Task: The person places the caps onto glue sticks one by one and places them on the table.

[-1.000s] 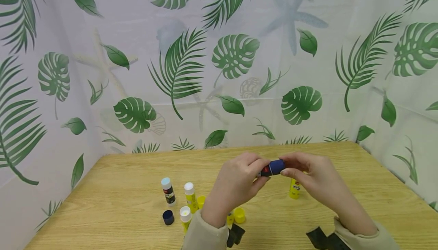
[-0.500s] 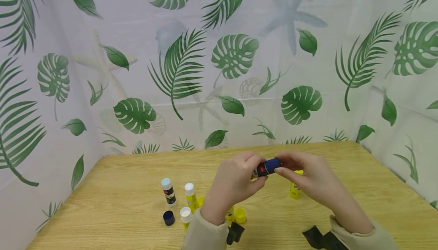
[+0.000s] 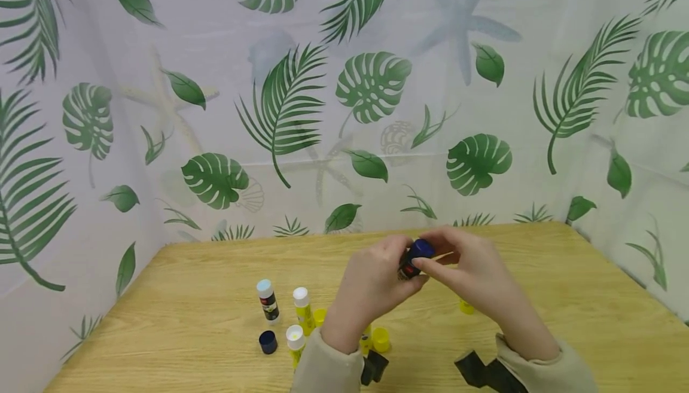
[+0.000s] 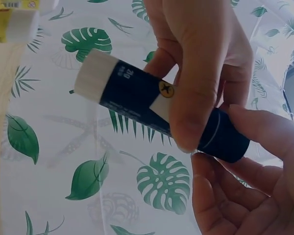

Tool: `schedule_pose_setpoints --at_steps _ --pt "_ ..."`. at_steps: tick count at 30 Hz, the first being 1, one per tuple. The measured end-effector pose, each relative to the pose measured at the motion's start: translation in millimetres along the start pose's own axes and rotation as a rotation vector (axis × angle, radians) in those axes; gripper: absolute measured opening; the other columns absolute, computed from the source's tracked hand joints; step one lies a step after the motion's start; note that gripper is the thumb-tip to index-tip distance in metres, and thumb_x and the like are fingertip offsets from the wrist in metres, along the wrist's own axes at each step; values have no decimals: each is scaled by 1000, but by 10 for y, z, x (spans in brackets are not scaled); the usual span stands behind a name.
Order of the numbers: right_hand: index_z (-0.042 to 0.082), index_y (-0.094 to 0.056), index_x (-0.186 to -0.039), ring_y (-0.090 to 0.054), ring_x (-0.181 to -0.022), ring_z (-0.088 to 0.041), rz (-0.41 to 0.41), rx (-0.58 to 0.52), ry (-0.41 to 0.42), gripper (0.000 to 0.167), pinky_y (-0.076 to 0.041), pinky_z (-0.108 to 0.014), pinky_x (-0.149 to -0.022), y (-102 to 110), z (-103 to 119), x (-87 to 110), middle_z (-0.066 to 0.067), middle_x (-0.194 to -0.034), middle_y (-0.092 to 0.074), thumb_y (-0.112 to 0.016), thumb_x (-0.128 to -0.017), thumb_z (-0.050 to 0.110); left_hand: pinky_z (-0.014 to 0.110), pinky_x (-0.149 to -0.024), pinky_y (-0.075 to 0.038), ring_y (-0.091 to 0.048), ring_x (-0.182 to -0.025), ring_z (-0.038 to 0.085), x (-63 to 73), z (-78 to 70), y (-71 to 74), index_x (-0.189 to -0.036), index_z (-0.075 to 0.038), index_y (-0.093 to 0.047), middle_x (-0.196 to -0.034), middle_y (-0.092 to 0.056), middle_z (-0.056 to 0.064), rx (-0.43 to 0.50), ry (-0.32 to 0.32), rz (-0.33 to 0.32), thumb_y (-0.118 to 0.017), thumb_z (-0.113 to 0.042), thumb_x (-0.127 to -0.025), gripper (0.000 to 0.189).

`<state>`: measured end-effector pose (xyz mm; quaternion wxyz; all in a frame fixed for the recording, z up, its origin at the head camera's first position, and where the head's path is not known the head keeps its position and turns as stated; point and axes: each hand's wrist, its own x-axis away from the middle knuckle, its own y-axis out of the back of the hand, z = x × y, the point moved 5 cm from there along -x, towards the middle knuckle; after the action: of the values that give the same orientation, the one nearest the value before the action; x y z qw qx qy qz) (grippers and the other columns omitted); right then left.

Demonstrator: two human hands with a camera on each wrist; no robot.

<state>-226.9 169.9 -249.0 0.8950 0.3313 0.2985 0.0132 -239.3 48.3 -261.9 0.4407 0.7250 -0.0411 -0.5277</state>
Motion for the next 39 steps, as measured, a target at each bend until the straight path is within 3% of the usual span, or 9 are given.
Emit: schedule_pose_setpoints --at_steps 7,14,22,32,39 --pt "1 -59 -98 -59 -74 -13 -19 -15 -17 25 -49 -25 -63 -17 -10 13 -5 -88 -61 -68 -77 11 13 -53 -41 -51 -59 5 -6 17 -22 -91 -8 -56 -80 -56 -2 25 27 25 -73 -29 -71 33" --pt "0 -59 -97 -60 -73 -15 0 41 -2 23 -49 -26 -63 5 -98 11 -5 -85 -62 -67 -77 5 10 -53 -38 -51 -65 2 17 63 -65 -90 -11 -56 -81 -56 -3 34 70 141 -72 -32 -72 32" --pt "-5 -56 -104 -59 -77 -24 7 157 -110 31 -49 -38 -67 92 -297 2 -12 -88 -62 -66 -77 5 10 -54 -38 -55 -69 3 55 129 -82 -90 -13 -54 -84 -56 -5 9 114 248 -70 -29 -75 28" --pt "-5 -59 -97 -57 -72 -23 50 260 -141 24 -48 -39 -64 20 -455 -39 -11 -83 -61 -67 -75 1 10 -54 -37 -54 -68 3 76 140 -74 -90 -13 -53 -81 -55 -5 10 87 259 -69 -30 -76 28" --pt "-5 -58 -97 -54 -70 -21 137 319 -224 26 -46 -36 -61 -105 -611 -51 -12 -82 -60 -67 -74 2 10 -53 -37 -53 -68 1 89 136 -68 -90 -14 -53 -80 -54 -7 9 98 266 -69 -33 -76 28"
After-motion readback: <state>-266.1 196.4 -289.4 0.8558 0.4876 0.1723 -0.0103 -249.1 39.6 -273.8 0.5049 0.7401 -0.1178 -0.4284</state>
